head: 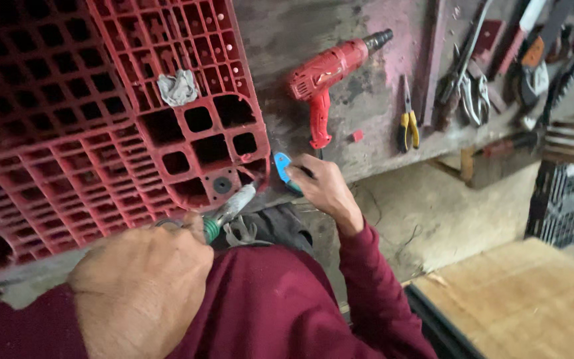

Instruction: The person uses a heated tool to melt and fuse the broken edges of a red plastic crate, followed by using a rotary grinding tool to smooth the repaired surface.

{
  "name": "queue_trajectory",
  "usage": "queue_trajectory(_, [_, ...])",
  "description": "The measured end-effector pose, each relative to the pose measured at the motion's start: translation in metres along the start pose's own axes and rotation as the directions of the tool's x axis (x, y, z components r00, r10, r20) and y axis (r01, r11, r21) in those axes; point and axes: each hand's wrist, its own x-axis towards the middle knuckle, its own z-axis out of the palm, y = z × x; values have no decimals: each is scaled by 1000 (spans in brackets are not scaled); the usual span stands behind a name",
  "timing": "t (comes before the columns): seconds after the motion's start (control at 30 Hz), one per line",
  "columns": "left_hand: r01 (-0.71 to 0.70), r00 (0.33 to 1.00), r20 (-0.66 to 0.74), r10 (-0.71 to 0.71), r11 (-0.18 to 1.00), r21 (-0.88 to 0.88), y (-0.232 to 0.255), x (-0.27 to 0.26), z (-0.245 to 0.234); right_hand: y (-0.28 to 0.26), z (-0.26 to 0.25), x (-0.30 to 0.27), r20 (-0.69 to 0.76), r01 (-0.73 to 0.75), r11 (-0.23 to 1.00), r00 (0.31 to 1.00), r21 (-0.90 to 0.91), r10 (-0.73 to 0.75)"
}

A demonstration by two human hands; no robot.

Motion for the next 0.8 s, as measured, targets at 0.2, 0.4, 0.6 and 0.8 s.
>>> queue_trajectory(0.2, [-338,935,193,298,914,224,-61,-3,30,14,36,-73,-227,-278,934,917,226,328])
queue_trajectory(0.4, [-358,896,339,288,919,166,-90,2,32,33,105,-118,-278,-219,856,883,468,377])
queue_trajectory(0.6, [-372,904,288,316,914,164,-89,6,43,24,148,-132,-296,-176,824,876,539,381])
queue_trajectory(0.8, [-275,948,165,273,961,-13,-88,9,82,5,165,-136,-266,-185,852,899,489,348])
